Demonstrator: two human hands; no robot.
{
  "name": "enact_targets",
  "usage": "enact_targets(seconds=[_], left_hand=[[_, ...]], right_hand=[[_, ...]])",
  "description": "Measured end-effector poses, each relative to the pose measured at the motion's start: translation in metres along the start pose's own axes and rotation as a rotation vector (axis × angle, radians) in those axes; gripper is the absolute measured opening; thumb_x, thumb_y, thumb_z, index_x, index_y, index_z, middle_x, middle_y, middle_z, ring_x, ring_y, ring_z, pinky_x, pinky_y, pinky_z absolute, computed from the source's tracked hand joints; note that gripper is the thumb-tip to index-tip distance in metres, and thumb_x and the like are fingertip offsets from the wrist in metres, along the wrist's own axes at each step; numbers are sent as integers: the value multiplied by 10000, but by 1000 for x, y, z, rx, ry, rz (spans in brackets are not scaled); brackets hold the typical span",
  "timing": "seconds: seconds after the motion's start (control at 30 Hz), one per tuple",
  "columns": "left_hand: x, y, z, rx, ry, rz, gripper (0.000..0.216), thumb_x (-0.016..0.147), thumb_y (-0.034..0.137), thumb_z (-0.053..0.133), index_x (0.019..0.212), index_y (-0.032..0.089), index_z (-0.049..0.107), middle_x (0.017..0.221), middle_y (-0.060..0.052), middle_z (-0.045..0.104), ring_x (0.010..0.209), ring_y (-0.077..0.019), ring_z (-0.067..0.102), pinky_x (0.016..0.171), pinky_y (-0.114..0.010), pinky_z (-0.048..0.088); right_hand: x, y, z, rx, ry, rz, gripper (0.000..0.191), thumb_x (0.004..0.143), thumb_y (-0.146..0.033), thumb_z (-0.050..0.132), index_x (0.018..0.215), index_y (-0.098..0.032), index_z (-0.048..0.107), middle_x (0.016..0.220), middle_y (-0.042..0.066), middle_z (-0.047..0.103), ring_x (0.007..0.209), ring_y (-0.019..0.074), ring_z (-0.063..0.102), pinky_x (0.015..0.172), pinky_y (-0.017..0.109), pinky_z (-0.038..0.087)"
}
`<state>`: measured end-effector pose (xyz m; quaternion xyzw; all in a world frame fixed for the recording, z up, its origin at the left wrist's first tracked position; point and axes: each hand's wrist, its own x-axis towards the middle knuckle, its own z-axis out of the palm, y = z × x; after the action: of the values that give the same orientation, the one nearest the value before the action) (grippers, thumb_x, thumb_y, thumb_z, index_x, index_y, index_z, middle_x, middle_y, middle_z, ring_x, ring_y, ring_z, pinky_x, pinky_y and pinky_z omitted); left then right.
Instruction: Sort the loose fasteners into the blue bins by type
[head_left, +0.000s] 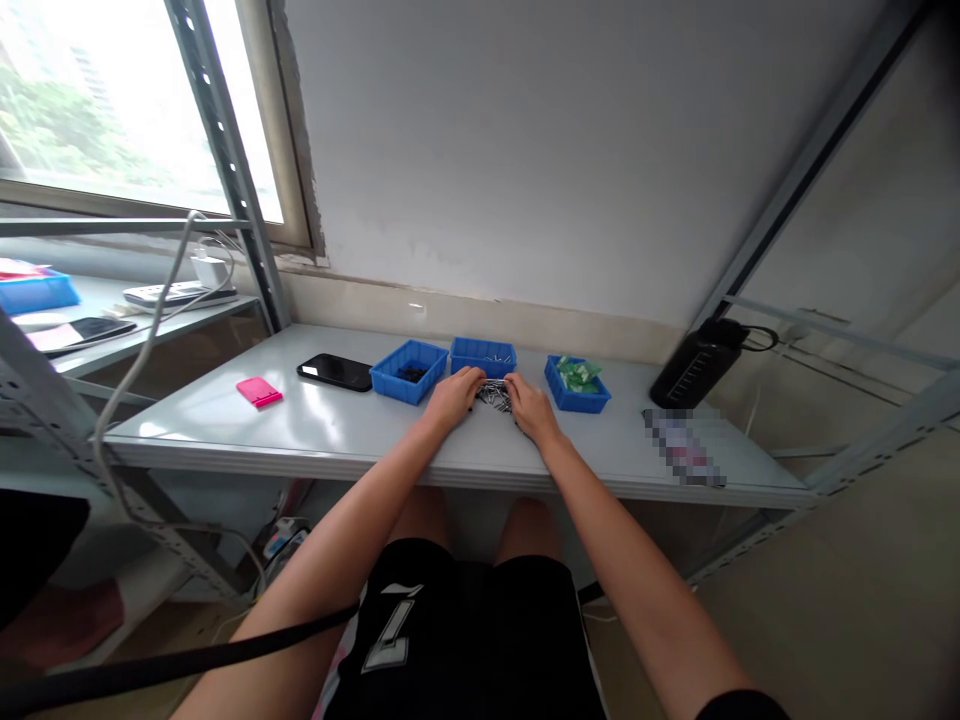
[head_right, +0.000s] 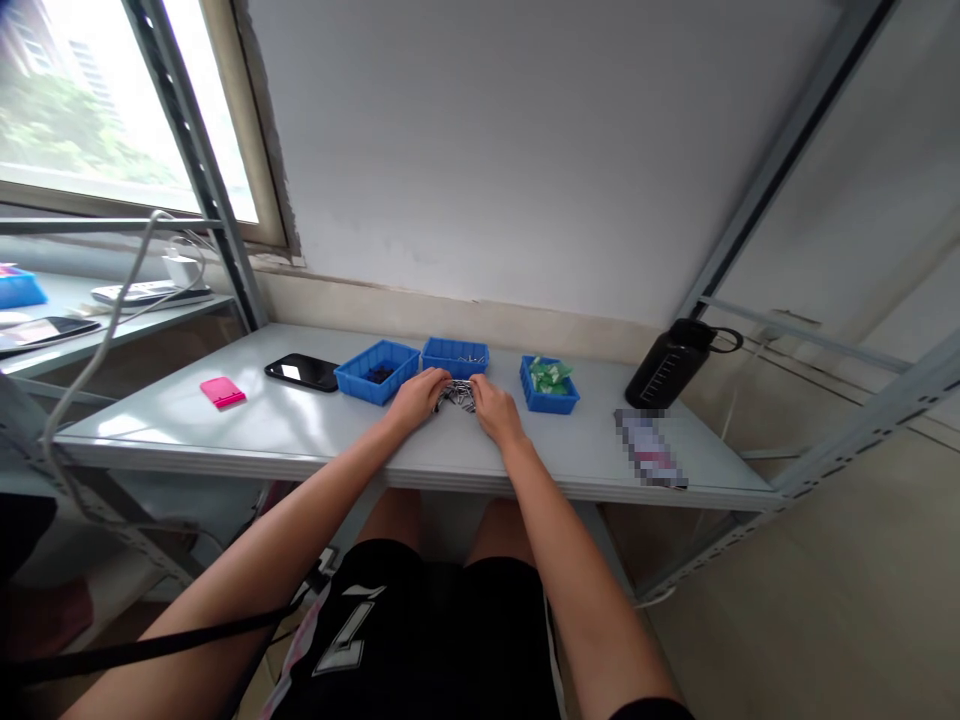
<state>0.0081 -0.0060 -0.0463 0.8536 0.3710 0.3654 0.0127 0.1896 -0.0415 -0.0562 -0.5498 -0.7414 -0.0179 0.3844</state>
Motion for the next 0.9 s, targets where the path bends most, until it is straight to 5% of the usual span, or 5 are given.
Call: enact_targets(seconds=[0.9], left_hand=[[2,0,4,67,-8,22,257,905,311,512,1097,147,557,1090,-78,584,922,-173,591,792,-366,520]], right_hand=[[1,-6,-5,-26,-3,3,276,916,-333,502,1128,-161,545,1053,54,602,897,159,605,793,363,513]])
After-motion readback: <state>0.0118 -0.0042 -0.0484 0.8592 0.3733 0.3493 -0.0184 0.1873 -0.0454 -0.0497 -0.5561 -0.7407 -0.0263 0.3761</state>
